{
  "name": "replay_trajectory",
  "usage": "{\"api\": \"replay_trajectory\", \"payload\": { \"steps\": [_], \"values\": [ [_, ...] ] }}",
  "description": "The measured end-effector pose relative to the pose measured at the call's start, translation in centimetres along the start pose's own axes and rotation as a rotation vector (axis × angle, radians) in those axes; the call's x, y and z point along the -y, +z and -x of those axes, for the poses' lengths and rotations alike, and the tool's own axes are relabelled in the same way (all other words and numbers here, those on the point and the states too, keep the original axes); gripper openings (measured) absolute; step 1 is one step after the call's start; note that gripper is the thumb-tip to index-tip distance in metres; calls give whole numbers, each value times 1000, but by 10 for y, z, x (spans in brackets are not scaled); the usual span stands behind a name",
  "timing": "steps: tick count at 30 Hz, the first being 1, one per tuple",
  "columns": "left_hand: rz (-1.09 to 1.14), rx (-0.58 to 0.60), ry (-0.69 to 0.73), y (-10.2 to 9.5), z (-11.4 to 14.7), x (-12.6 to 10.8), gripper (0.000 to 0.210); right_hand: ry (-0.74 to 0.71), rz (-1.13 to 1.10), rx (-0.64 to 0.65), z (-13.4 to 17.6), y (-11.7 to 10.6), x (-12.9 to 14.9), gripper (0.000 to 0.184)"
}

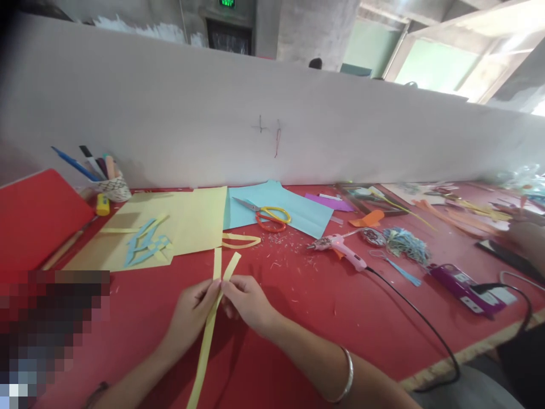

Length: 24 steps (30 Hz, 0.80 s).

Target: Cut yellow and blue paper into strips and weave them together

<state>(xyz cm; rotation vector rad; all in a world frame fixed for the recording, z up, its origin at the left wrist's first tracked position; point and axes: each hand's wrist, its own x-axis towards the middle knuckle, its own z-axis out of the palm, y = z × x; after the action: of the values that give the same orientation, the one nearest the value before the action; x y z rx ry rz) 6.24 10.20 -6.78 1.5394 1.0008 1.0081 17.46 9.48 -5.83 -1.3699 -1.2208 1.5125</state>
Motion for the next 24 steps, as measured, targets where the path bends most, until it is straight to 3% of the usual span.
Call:
{"api": "replay_trajectory", "payload": {
  "steps": [9,14,19,24],
  "values": [
    [7,-20,-39,0,2,-1,40,7,8,-27,2,2,1,29],
    [-7,-152,-51,-1,2,1,38,11,-26,-76,3,3,-3,27],
    [40,65,6,2,1,2,41,-49,-93,-162,4,3,-3,28],
    [2,40,-24,1,3,4,42,-62,-67,-15,5,2,-1,33]
  ]
}}
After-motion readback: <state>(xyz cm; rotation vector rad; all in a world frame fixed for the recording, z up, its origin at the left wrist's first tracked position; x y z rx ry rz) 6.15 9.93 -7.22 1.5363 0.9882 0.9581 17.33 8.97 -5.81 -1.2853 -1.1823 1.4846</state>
